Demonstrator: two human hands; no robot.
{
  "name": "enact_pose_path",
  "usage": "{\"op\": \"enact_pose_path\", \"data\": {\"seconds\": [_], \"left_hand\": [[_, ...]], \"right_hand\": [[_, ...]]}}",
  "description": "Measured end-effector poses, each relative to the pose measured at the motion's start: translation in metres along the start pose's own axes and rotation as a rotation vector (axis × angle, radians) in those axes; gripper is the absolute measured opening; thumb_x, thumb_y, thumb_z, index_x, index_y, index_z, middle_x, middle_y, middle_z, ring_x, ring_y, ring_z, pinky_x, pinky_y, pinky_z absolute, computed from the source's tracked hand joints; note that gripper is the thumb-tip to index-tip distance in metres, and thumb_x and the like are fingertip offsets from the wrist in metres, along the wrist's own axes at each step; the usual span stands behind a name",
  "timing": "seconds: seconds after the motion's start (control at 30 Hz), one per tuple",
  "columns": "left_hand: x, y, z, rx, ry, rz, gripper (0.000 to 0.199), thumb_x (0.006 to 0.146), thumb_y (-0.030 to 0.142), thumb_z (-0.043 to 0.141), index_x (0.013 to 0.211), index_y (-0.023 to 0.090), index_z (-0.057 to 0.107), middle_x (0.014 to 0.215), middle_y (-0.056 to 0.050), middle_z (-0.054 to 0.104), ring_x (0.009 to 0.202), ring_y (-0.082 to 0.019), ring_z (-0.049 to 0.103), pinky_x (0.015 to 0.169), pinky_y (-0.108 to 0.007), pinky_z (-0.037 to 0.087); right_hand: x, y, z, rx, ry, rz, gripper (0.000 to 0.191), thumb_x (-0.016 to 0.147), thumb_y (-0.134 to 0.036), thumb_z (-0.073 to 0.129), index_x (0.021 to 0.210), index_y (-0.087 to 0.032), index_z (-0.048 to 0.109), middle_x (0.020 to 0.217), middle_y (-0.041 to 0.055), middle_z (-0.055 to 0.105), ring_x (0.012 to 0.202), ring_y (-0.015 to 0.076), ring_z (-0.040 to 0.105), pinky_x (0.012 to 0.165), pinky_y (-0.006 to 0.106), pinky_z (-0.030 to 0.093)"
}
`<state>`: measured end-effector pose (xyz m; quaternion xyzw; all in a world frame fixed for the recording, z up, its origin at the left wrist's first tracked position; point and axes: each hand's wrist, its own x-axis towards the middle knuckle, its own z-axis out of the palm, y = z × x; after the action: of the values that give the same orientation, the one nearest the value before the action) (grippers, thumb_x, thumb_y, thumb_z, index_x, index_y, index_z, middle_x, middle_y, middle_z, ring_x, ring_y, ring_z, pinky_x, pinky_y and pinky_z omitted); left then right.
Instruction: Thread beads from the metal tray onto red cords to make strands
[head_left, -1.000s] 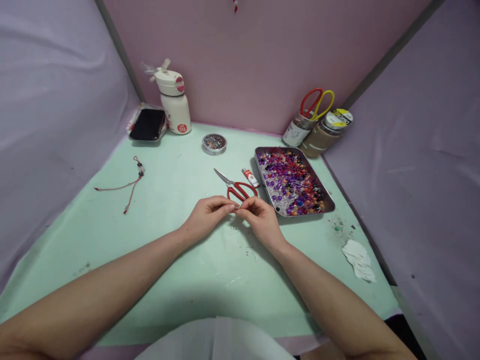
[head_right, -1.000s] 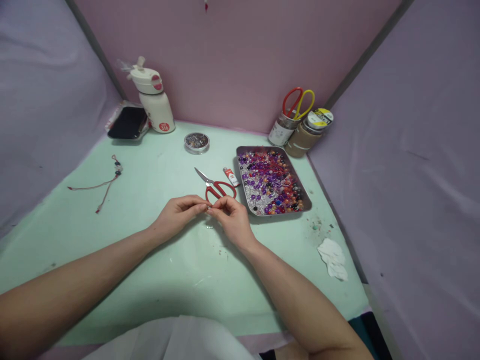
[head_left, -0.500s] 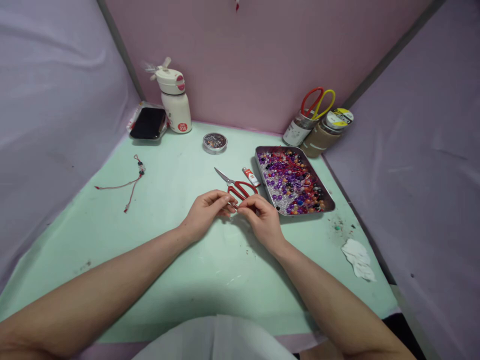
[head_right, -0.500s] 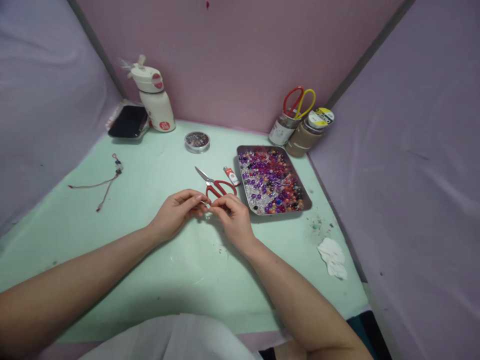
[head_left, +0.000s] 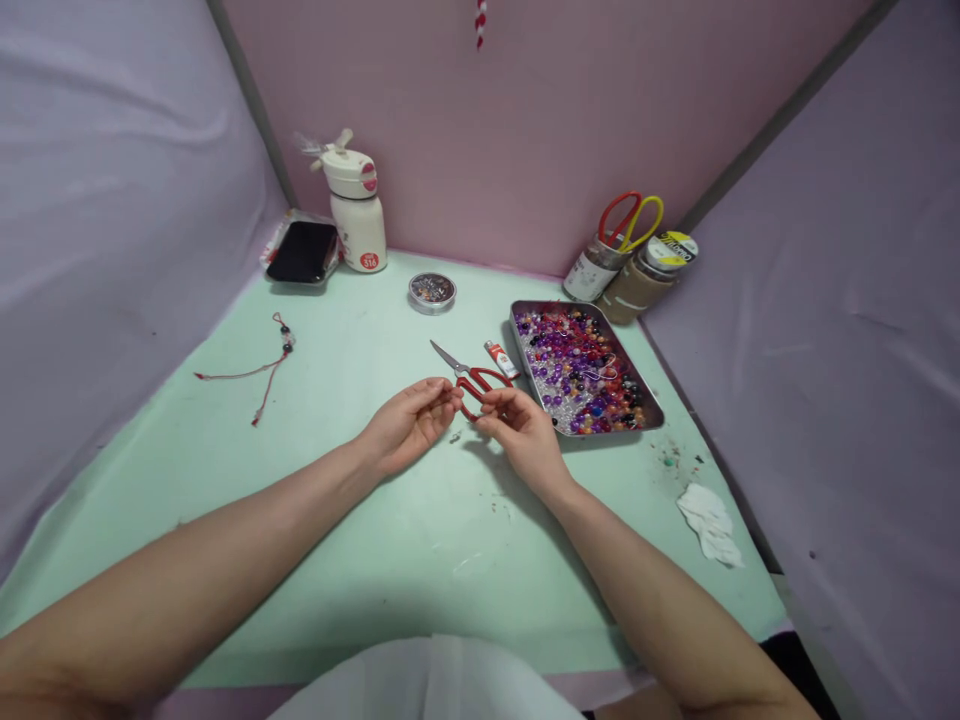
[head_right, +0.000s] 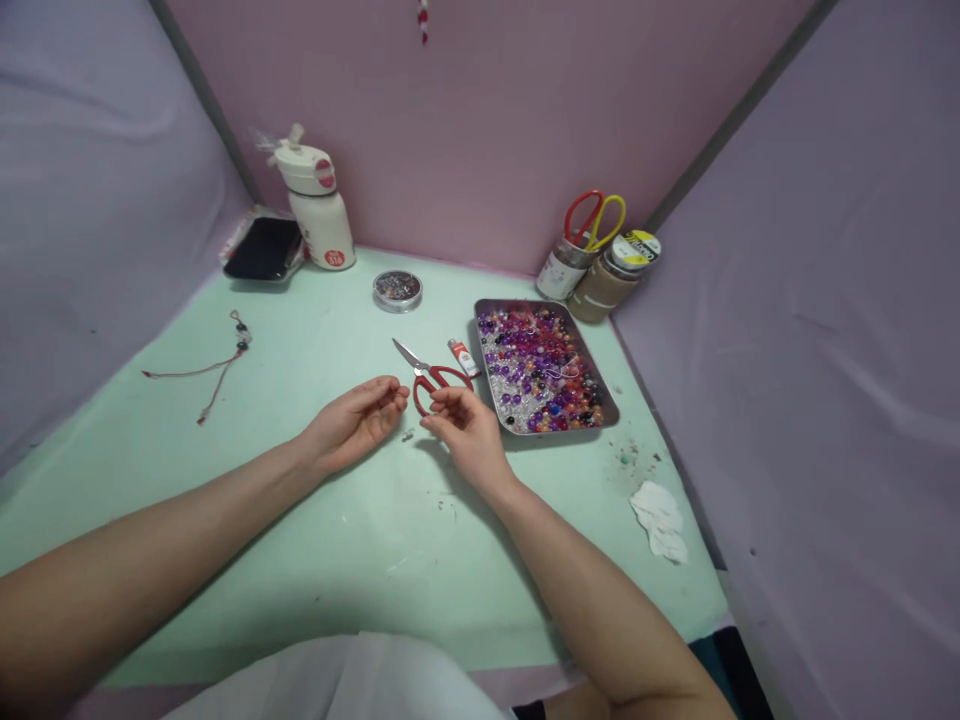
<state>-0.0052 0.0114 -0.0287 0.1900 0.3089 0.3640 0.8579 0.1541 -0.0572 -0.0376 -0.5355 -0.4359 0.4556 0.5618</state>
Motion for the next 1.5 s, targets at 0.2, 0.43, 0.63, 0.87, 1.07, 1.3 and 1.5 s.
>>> {"op": "enact_pose_path", "data": {"seconds": [0.2,0.43,0.63,0.87,1.07,1.3,1.5], "left_hand": [[-0.001,0.002,0.000,-0.071,-0.005,-0.045,0.021,0.089,0.006,0.045,0.077,0.008,0.063,0.075,-0.007,0.066,0.065,-0.007,0.065,0.061,-0.011,0.054],[-0.004,-0.004,0.001,0.021,-0.131,-0.100,0.017,0.087,0.009,0.050,0.076,0.007,0.063,0.075,-0.007,0.065,0.063,-0.007,0.064,0.063,-0.013,0.053],[-0.007,-0.010,0.002,0.257,-0.151,0.029,0.012,0.081,0.024,0.065,0.078,0.012,0.063,0.077,-0.004,0.067,0.066,-0.008,0.062,0.064,-0.017,0.052],[-0.014,-0.013,0.007,0.678,-0.047,0.377,0.016,0.073,0.031,0.071,0.077,0.016,0.069,0.076,-0.004,0.069,0.075,-0.014,0.062,0.078,-0.028,0.048],[-0.011,-0.013,0.005,0.696,-0.010,0.344,0.016,0.069,0.031,0.074,0.077,0.017,0.071,0.077,-0.005,0.070,0.075,-0.016,0.062,0.076,-0.029,0.046],[-0.008,-0.014,0.003,0.744,0.005,0.272,0.018,0.067,0.031,0.074,0.079,0.017,0.073,0.078,-0.004,0.070,0.073,-0.014,0.059,0.071,-0.027,0.044],[-0.006,-0.010,0.002,0.833,-0.049,0.238,0.021,0.069,0.036,0.073,0.077,0.017,0.074,0.073,-0.004,0.068,0.069,-0.014,0.058,0.068,-0.027,0.044]], "right_hand": [[-0.001,0.001,0.002,0.016,-0.014,-0.045,0.018,0.070,-0.021,0.070,0.086,-0.022,0.062,0.081,-0.0009,0.062,0.073,0.0120,0.058,0.073,0.029,0.050],[-0.008,-0.003,0.001,-0.227,-0.038,-0.423,0.011,0.078,-0.017,0.065,0.085,-0.025,0.067,0.085,0.0013,0.063,0.083,0.0158,0.058,0.077,0.033,0.049],[-0.009,-0.006,0.002,-0.263,-0.010,-0.502,0.009,0.082,-0.017,0.062,0.081,-0.025,0.067,0.084,0.0013,0.061,0.080,0.0148,0.058,0.076,0.032,0.048],[-0.014,-0.010,0.004,-0.203,-0.004,-0.369,0.007,0.085,-0.023,0.056,0.081,-0.023,0.062,0.084,0.0027,0.064,0.082,0.0172,0.061,0.077,0.034,0.048],[-0.013,-0.009,0.006,-0.167,0.063,-0.199,0.008,0.081,-0.026,0.061,0.088,-0.023,0.059,0.079,-0.0001,0.063,0.073,0.0145,0.059,0.070,0.030,0.047],[-0.008,-0.007,0.005,0.016,0.018,-0.067,0.031,0.076,-0.024,0.066,0.099,-0.025,0.046,0.067,-0.0063,0.062,0.060,0.0108,0.055,0.059,0.026,0.042],[-0.009,-0.006,0.002,-0.083,-0.016,-0.060,0.032,0.076,-0.026,0.066,0.099,-0.024,0.044,0.067,-0.0062,0.062,0.061,0.0113,0.054,0.061,0.027,0.041]]}}
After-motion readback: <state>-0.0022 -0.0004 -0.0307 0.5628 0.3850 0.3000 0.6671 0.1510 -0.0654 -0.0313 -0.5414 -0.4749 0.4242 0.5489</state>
